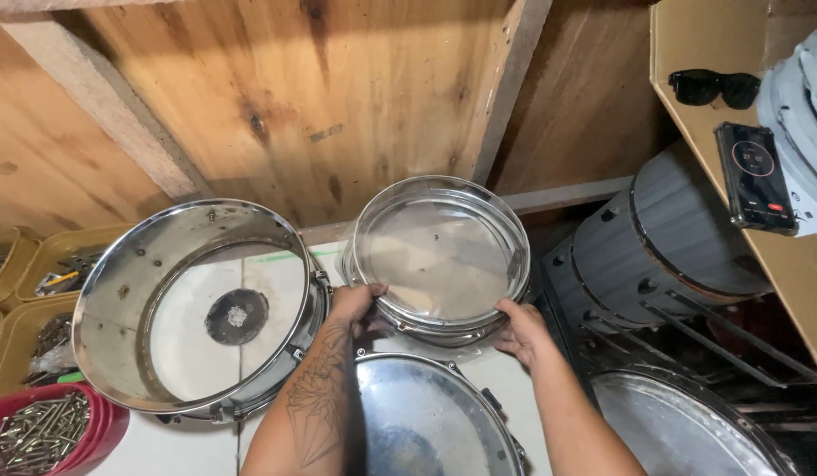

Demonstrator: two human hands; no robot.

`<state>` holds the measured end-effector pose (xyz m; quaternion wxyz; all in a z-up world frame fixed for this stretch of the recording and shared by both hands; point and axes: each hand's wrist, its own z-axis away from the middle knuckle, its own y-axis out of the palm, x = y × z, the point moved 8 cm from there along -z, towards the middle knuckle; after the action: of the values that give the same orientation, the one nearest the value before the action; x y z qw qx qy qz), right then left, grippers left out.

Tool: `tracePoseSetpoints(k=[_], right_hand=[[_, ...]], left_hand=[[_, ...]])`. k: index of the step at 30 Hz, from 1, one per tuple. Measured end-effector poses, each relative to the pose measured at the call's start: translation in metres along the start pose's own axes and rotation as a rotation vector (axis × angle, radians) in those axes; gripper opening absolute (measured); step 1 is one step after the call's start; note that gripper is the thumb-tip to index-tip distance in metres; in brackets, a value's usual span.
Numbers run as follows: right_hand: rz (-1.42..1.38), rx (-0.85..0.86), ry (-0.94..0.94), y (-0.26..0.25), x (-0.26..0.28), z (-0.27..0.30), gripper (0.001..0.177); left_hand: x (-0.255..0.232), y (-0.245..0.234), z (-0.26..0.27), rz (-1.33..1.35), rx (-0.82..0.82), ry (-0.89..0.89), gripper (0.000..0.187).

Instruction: The person uses a screwdriver to loosen the tension rods on a snare drum, removes the drumhead, and places it on top of another drum. They then organize small metal parts in red and yellow containers on the table.

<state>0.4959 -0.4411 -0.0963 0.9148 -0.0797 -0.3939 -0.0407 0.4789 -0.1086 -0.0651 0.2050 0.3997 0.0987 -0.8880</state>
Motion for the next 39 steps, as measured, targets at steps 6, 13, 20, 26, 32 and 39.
tracePoseSetpoints(k=[6, 13, 20, 26, 32, 39], right_hand=[[-0.109, -0.152, -0.129, -0.005, 0.010, -0.006, 0.091], [-0.081, -0.278, -0.124, -0.011, 0.026, 0.042, 0.111], [-0.443, -0.020, 0.014, 0.032, 0.054, 0.099, 0.113], [-0.597, 0.106, -0.008, 0.029, 0.022, -0.012, 0.093], [-0.612, -0.052, -0.223, 0.018, 0.026, -0.016, 0.056], [-0.634, -0.124, -0.313, -0.002, 0.040, 0.040, 0.038]], left_hand=[[0.008, -0.002, -0.013, 0.072, -0.014, 0.008, 0.072], [-0.005, -0.005, 0.005, 0.040, -0.024, 0.016, 0.073], [-0.007, -0.004, 0.015, 0.086, -0.034, 0.011, 0.070], [-0.014, -0.003, 0.022, 0.157, -0.038, 0.015, 0.072], [-0.012, -0.006, 0.010, 0.181, -0.064, 0.070, 0.070], [-0.022, -0.004, 0.032, 0.119, -0.089, 0.128, 0.058]])
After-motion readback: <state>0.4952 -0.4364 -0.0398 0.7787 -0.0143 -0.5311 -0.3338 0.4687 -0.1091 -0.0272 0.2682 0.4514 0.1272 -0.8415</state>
